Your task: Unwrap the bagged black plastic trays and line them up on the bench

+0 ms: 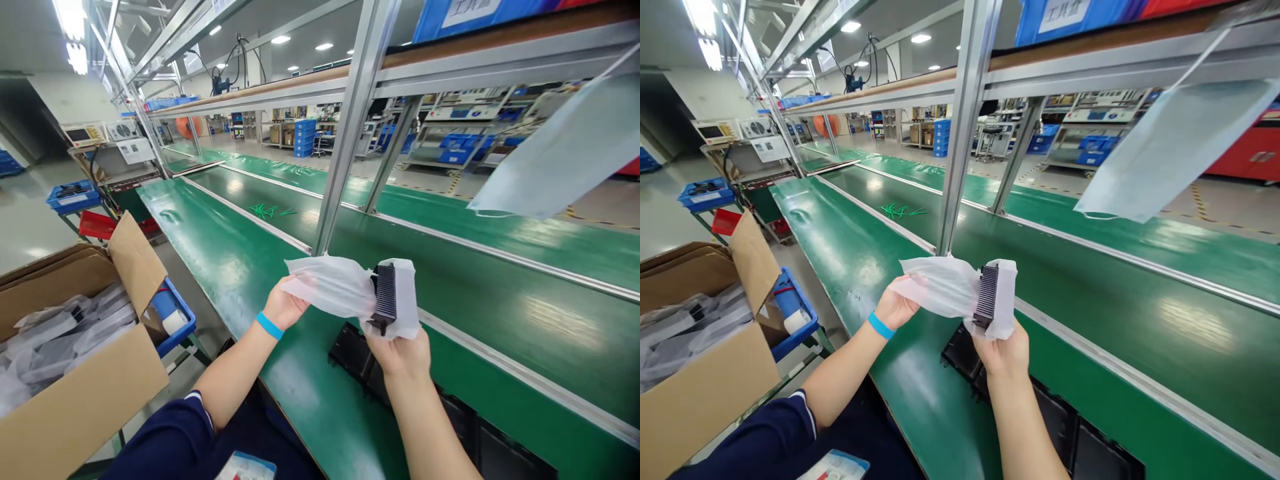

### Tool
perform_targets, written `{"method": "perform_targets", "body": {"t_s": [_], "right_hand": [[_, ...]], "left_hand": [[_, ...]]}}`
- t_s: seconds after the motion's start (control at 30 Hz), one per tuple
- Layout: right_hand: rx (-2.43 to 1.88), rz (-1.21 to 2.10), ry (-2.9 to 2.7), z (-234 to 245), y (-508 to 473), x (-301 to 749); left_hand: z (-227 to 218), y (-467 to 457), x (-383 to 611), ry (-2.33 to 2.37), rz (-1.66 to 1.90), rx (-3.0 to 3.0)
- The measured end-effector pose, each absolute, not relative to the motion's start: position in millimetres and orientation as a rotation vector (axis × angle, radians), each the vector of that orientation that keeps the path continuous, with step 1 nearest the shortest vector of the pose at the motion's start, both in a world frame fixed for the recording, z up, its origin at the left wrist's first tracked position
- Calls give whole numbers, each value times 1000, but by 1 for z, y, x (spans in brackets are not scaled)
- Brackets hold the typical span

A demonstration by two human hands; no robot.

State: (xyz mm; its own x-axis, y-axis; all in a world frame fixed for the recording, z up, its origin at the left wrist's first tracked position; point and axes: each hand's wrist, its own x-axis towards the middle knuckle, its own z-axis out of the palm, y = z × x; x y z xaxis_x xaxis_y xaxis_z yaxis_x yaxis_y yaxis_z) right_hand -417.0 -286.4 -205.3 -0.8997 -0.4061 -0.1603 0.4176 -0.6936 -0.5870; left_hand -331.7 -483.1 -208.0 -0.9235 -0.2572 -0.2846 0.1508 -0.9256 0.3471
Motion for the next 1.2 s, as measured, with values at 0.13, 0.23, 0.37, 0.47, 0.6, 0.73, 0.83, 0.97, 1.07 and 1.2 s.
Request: {"method": "perform_targets", "body": {"t_s": [0.13,0.23,0.37,0.47,0.6,0.73,0.83,0.97,1.07,1.2], "right_hand": [[47,-2468,746,-199,-288,-416],[226,-2427,756,-204,-292,-425],[385,-2343,862,-220,-297,-441],[380,-2241,959,-225,-294,-452],[268,-2115,1051,-225,-287,-464],[79,-1980,1193,-231,-293,-466],[19,-1907,1478,-241,-312,-466],[47,-1836,1783,-248,-342,-473],[-26,-1698,2062,-246,-356,-478],[-232,-1461,2374,-235,-369,-473]], "left_hand": [[-235,-500,-347,-482,-2642,838],[-247,-511,-354,-538,-2641,773],[-238,-513,-361,-652,-2659,615],[-221,-509,-365,-753,-2651,573],[-196,-499,-366,-816,-2636,495],[-176,-490,-371,-856,-2691,435],[-166,-491,-378,-883,-2697,342],[-159,-514,-374,-886,-2598,212],[-161,-541,-361,-860,-2492,276],[-181,-578,-340,-809,-2345,428]]}}
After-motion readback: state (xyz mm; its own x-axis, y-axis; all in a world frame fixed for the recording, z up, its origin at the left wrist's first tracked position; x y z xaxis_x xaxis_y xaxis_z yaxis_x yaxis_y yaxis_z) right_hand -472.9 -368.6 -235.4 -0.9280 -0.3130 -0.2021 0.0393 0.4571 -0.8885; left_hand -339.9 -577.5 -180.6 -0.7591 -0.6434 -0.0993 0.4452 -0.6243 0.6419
